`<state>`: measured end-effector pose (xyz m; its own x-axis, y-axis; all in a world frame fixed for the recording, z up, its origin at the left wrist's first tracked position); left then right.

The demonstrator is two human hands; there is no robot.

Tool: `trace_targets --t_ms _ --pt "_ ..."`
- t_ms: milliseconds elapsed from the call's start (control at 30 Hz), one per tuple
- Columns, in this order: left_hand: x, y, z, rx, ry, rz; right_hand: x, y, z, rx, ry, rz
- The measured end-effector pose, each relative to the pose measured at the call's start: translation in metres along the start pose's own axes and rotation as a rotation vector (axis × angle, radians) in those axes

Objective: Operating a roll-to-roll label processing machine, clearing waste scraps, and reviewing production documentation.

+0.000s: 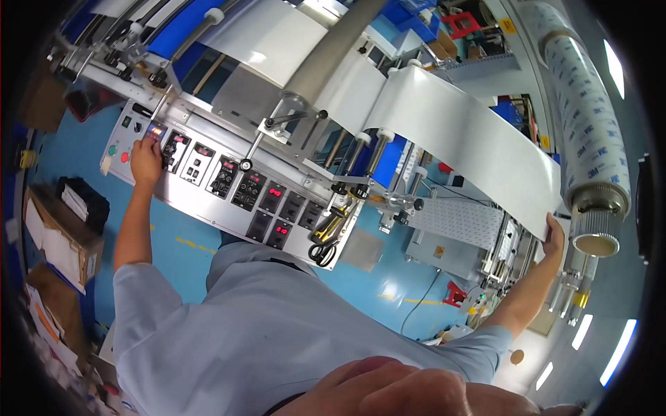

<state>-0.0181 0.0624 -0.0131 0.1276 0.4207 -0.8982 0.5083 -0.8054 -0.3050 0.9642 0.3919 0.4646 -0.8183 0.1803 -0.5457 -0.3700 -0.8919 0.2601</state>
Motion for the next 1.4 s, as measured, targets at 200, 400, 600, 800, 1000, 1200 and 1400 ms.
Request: trace_targets --t_ms 200,400,600,800,1000,1200,1400 --pt "0.000 0.001 0.004 -0.055 -0.032 0.009 0.008 -0.007 0.008 0.007 0.034 -0.065" --pt "0.006 -0.002 -0.001 -0.063 -0.041 0.026 0.002 -0.011 0.005 0.004 0.057 -0.099" --pt "0.007 -0.003 0.000 -0.056 -0.014 0.006 0.015 -0.013 0.007 0.005 0.015 -0.085" --pt "0.004 -0.004 -0.009 -0.034 0.009 0.043 0.021 -0.001 0.030 0.067 0.033 -0.055" --pt "0.001 -0.007 -0.007 0.008 0.040 -0.005 0.080 0.041 0.047 0.139 0.046 -0.006" --pt "0.005 -0.006 -0.007 0.015 0.052 0.014 0.091 0.047 0.057 0.130 0.006 -0.015" --pt "0.001 0.001 -0.007 0.018 0.050 -0.002 0.106 0.042 0.066 0.042 -0.043 -0.029"
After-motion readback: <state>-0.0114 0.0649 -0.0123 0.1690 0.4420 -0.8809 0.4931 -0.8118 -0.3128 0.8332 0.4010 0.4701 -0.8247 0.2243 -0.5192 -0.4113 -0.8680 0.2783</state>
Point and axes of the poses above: each hand's wrist, its own y-axis away from the middle knuckle, its own x-axis out of the palm, z = x × y, the point moved 3 cm from there along -y, towards the middle knuckle, and after that the axes turned 10 degrees about x, right-handed, at the moved point
